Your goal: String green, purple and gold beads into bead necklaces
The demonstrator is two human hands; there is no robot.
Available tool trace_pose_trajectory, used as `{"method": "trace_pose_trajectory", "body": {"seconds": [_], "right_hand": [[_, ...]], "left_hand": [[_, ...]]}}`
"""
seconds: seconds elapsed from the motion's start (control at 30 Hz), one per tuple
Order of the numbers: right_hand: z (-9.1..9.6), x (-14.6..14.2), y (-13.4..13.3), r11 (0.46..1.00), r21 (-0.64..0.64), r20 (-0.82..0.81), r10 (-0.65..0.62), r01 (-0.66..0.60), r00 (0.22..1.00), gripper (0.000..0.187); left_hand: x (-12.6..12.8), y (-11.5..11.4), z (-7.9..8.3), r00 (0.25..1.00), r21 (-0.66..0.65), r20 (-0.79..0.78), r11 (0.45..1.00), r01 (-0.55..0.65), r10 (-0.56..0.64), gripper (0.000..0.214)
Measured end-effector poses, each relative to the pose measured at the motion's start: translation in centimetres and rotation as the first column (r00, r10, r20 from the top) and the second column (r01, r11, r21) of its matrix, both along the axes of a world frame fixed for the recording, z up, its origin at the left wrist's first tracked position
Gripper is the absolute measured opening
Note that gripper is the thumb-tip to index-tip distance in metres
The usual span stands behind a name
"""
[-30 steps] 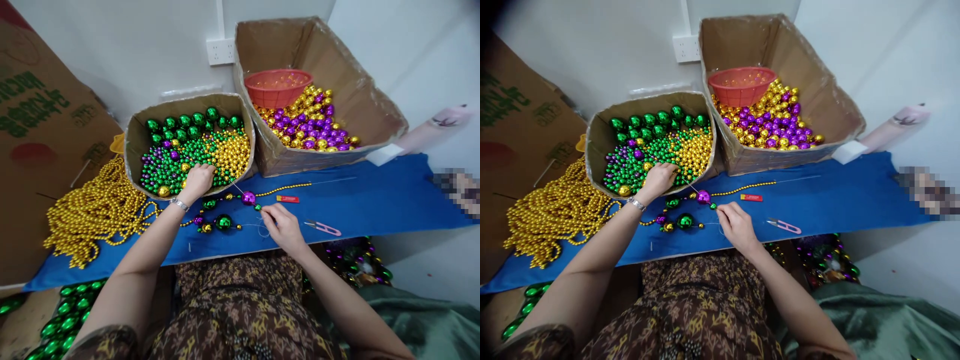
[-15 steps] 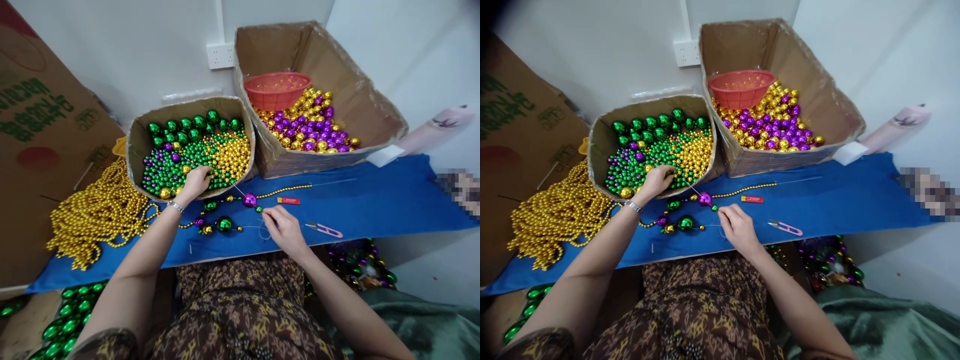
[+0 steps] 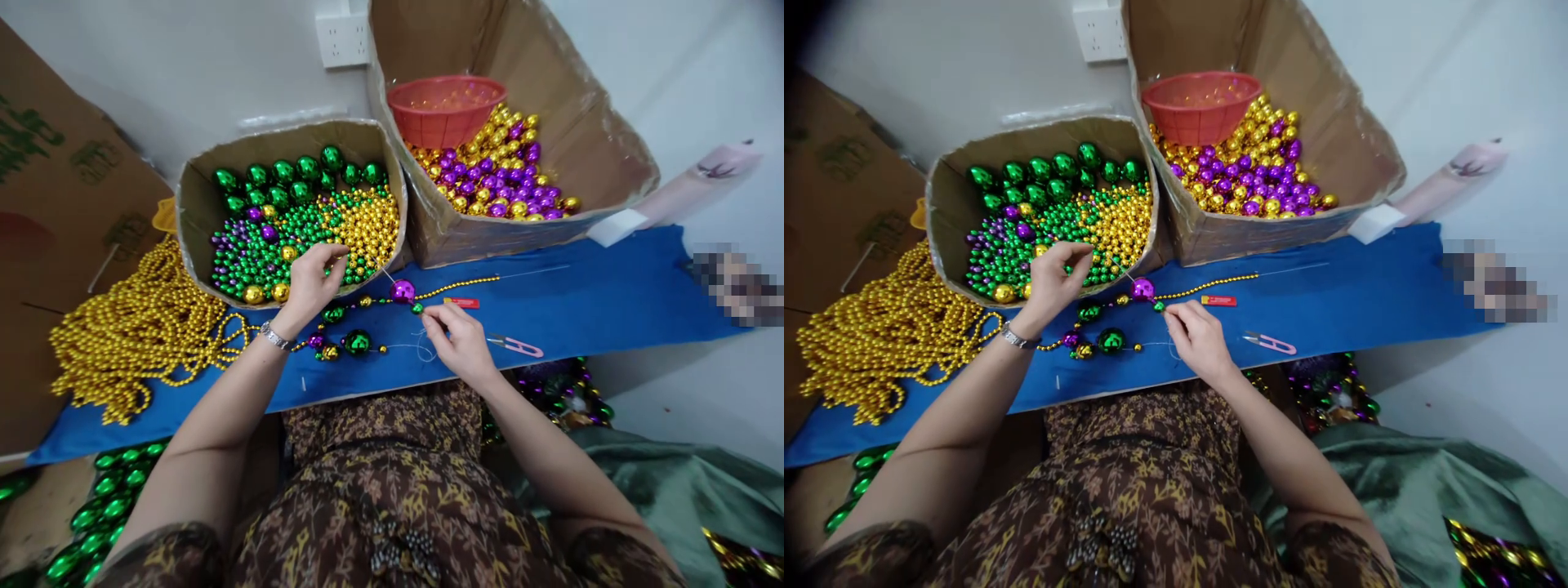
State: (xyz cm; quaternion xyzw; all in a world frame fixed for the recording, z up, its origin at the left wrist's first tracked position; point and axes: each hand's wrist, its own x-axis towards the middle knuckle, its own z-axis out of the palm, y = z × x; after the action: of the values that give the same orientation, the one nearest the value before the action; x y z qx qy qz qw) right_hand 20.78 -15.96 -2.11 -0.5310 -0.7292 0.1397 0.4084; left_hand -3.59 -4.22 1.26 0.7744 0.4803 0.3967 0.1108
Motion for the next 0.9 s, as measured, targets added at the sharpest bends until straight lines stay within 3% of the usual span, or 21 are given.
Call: {"method": "trace_pose_trajectory", "body": {"seconds": [0.17, 0.27, 0.33, 0.43, 0.53, 0.73, 0.9], "right_hand": [[0.2, 0.0, -0.4, 1.0, 0.022, -0.003, 0.009, -0.009, 1.0, 0.015], [0.3, -0.2, -0.6, 1.0, 0.024, -0.01, 0.008, -0.008, 1.0, 0.015], [0.3, -0.5, -0.7, 1.0, 0.025, -0.018, 0.02, -0.019, 1.0, 0.015], [0.2, -1.0, -0.7, 0.998, 0.026, -0.027, 0.054, -0.054, 0.998, 0.015], [0.1, -1.2, -0.7, 0.998, 0.019, -0.027, 0.066, -0.066, 0.997, 0.016], [0.2, -1.2, -0.7, 0.998, 0.011, -0.012, 0.059, -0.059, 0.998, 0.017], [0.0, -1.4, -0.7, 0.999, 0.009, 0.023, 0.042, -0.042, 0.999, 0.018]], "left_hand": [[0.5, -1.8, 0.6, 0.989, -0.103, 0.142, 0.993, 0.063, -0.048, 0.018], [1.1, -3.2, 0.6, 0.95, -0.249, 0.303, 0.956, 0.153, -0.073, 0.02], [1.8, -4.5, 0.3, 0.881, -0.371, 0.465, 0.885, 0.282, -0.086, 0.025], [3.0, -6.0, -0.5, 0.748, -0.47, 0.659, 0.734, 0.491, -0.079, 0.034], [3.9, -6.7, -1.2, 0.654, -0.461, 0.754, 0.657, 0.596, -0.065, 0.035], [4.7, -7.0, -1.6, 0.56, -0.441, 0.829, 0.61, 0.659, -0.006, 0.041], [5.6, -7.8, -1.7, 0.43, -0.438, 0.891, 0.535, 0.722, 0.148, 0.04]]}}
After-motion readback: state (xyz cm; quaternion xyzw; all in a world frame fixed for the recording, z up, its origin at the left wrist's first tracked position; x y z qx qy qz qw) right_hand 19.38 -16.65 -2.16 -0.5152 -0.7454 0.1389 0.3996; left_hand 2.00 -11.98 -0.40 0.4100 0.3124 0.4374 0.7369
